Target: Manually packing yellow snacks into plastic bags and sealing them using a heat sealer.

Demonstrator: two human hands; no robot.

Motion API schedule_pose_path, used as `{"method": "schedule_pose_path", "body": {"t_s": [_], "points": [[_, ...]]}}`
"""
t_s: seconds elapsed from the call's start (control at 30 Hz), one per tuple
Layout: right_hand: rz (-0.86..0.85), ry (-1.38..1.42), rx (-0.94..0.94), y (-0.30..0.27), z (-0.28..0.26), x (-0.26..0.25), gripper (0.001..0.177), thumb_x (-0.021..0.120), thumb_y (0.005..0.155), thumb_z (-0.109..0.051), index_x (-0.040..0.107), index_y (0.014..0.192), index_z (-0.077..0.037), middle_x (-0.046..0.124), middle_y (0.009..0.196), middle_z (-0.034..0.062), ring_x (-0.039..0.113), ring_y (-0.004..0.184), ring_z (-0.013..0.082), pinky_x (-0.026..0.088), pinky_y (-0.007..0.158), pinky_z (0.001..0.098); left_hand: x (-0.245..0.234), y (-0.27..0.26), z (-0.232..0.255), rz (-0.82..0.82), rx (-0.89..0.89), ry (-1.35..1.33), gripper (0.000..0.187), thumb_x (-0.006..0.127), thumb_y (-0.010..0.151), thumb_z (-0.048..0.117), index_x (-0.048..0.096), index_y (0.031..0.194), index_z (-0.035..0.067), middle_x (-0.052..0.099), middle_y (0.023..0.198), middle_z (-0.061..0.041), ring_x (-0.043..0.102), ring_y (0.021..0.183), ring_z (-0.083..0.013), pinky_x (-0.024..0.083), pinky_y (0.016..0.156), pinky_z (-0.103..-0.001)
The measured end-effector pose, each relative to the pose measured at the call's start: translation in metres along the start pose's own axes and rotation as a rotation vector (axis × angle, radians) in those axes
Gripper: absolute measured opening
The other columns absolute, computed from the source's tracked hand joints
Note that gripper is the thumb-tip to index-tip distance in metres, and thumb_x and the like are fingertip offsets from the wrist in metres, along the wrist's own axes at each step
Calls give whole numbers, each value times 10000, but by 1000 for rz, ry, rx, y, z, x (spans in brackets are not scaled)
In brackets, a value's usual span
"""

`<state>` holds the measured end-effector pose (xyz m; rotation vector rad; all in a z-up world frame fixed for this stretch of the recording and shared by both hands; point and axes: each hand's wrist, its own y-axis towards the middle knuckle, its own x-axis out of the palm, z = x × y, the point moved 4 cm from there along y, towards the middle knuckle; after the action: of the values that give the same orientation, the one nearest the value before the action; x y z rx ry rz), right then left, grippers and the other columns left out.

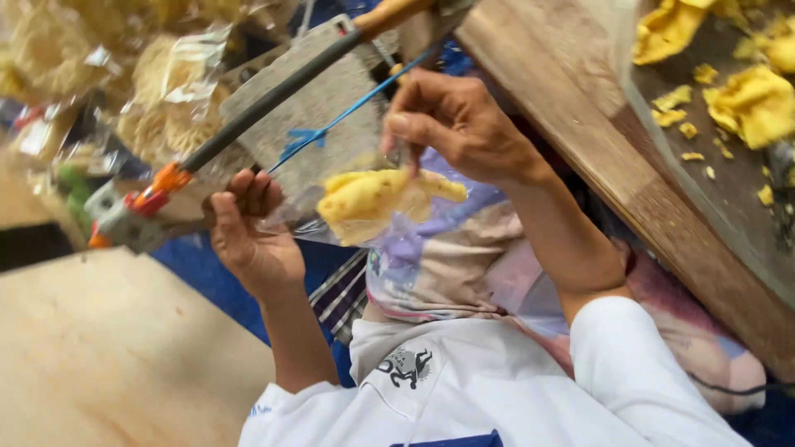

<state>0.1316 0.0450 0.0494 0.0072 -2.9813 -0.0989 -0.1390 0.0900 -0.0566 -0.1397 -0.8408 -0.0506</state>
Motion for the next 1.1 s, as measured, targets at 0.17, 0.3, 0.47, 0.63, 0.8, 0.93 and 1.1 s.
{"method": "schedule_pose_path", "body": {"t_s": [0.17, 0.3, 0.47, 0.63, 0.8, 0.93, 1.1], "points": [[74, 376, -534, -33, -20, -52, 508, 508, 1262, -17, 482, 1665, -324, 454, 1773, -6, 383, 1740, 271, 363, 1543, 467, 16, -18, -63, 68, -220, 65, 191, 639, 1013, 267, 651, 991, 78, 723, 1023, -75, 697, 947, -177, 583, 951, -303], [303, -284, -484, -103, -51, -78, 354, 608, 1147, -126, 475, 1451, -252, 512, 1556, 16, 573, 1451, 243, 542, 1281, 431, 65, -58, -131, -191, -540, 176, 199, 573, 1048, 215, 651, 1039, 32, 703, 1006, -116, 689, 949, -214, 557, 900, -325], [663, -886, -199, -254, -20, -145, 80, 646, 1010, -19, 708, 1057, -2, 684, 1084, 104, 629, 1003, 223, 514, 943, 349, 127, -69, -213, -463, -693, 283, 176, 627, 1023, 195, 647, 1029, 20, 700, 964, -119, 679, 895, -189, 539, 843, -286], [869, -1919, 426, -454, 42, -227, 325, 787, 939, -121, 788, 1258, -63, 631, 1150, 82, 506, 1000, 214, 435, 852, 365, 213, -42, -273, -750, -437, 823, 437, 656, 946, 334, 702, 1081, -79, 731, 813, -104, 700, 671, -134, 609, 618, -219], [1024, -1891, 327, -496, 36, -220, 161, 825, 947, -38, 833, 1108, -33, 650, 1096, 93, 547, 994, 263, 423, 934, 394, 253, -21, -317, -785, -376, 1038, 423, 675, 917, 368, 745, 955, -48, 686, 608, -66, 626, 421, -115, 518, 363, -220], [1093, -1977, 231, -502, 47, -225, 99, 836, 962, -12, 849, 1017, -94, 660, 974, 17, 518, 919, 193, 382, 892, 342, 249, -7, -331, -724, -467, 889, 245, 718, 943, 219, 732, 931, -25, 657, 577, -53, 594, 383, -120, 437, 302, -216], [1099, -1946, 217, -503, 45, -207, 85, 838, 976, -3, 836, 1009, -82, 683, 982, 19, 540, 928, 198, 377, 922, 352, 233, -10, -320, -747, -289, 1042, 115, 700, 922, 66, 678, 815, 29, 662, 589, -38, 620, 413, -99, 528, 335, -201]]}}
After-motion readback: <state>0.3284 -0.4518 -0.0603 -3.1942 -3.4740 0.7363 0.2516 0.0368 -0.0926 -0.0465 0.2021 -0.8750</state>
